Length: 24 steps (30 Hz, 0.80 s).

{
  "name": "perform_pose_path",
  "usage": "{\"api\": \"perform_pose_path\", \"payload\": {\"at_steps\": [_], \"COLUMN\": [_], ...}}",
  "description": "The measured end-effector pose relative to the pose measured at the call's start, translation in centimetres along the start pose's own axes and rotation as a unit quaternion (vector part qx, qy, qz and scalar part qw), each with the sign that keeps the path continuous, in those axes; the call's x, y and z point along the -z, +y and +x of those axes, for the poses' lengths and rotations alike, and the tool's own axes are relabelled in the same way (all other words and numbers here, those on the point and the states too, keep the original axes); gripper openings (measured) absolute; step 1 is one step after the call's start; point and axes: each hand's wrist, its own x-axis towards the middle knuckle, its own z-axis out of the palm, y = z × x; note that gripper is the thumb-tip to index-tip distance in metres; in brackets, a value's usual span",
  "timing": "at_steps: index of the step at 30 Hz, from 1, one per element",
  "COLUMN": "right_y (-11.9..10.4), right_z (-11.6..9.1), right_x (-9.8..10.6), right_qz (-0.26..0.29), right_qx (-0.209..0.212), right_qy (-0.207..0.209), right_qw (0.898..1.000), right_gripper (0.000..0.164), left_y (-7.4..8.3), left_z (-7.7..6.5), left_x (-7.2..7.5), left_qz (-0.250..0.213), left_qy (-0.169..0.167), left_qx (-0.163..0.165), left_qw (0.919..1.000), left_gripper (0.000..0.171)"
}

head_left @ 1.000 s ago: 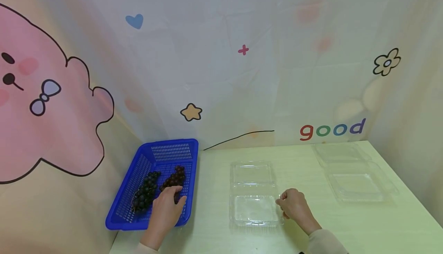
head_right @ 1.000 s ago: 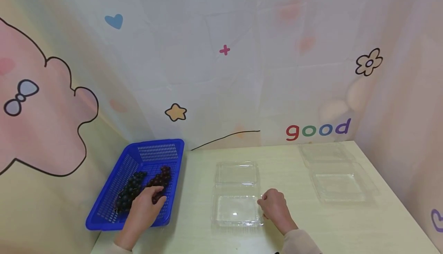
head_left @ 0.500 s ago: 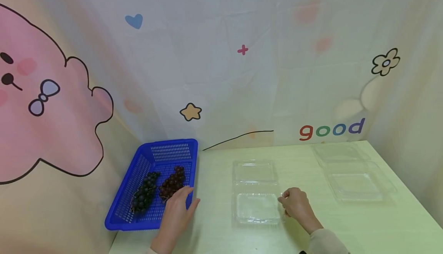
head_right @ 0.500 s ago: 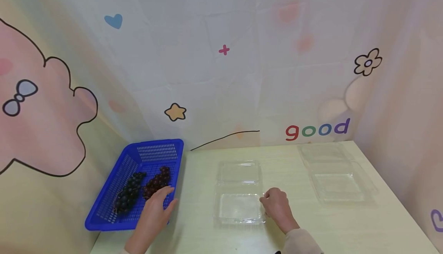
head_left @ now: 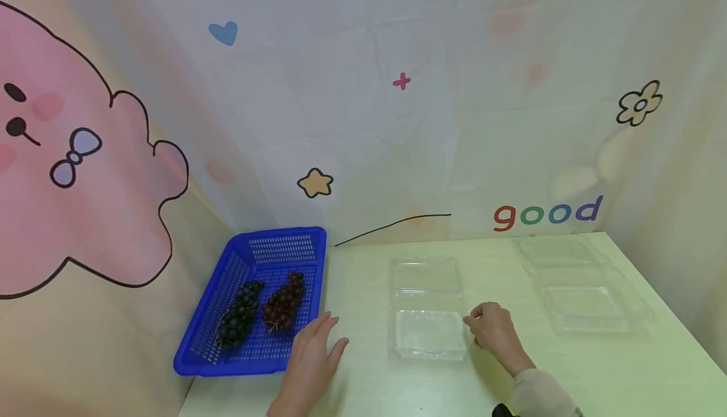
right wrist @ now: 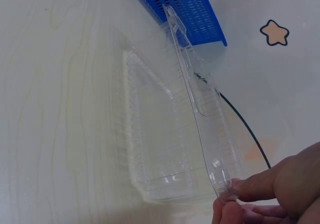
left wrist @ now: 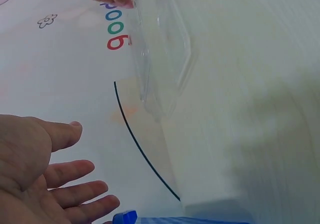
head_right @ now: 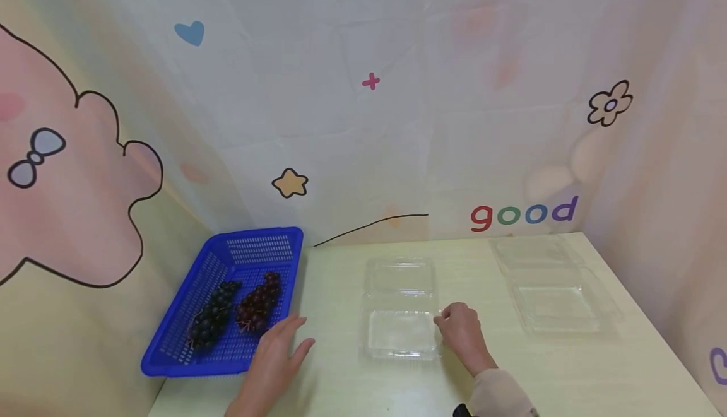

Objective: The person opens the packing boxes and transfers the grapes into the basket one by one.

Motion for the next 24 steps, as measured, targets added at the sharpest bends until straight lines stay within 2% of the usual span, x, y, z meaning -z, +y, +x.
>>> {"api": "perform_pose_path", "payload": {"at_steps": [10, 24], "right_y": [0.4, 1.1], "right_z": [0.9, 2.0], "right_x": [1.2, 1.9], "right_qz": [-0.003, -0.018], "right_qx": [-0.006, -0.003], "right_qy": [0.004, 0.022], "right_qw": [1.0, 1.0], "right_gripper": [0.017, 0.025], "left_y": [1.2, 2.5], "left_z": [-0.4, -0.1], "left_x": [-1.4, -2.8], "left_qz": [0.008, 0.026], "left_qy": [0.025, 0.003], "left_qx": [-0.049, -0.057], "left_qw": [0.9985, 0.998], "left_gripper": [0.04, 0.048]}}
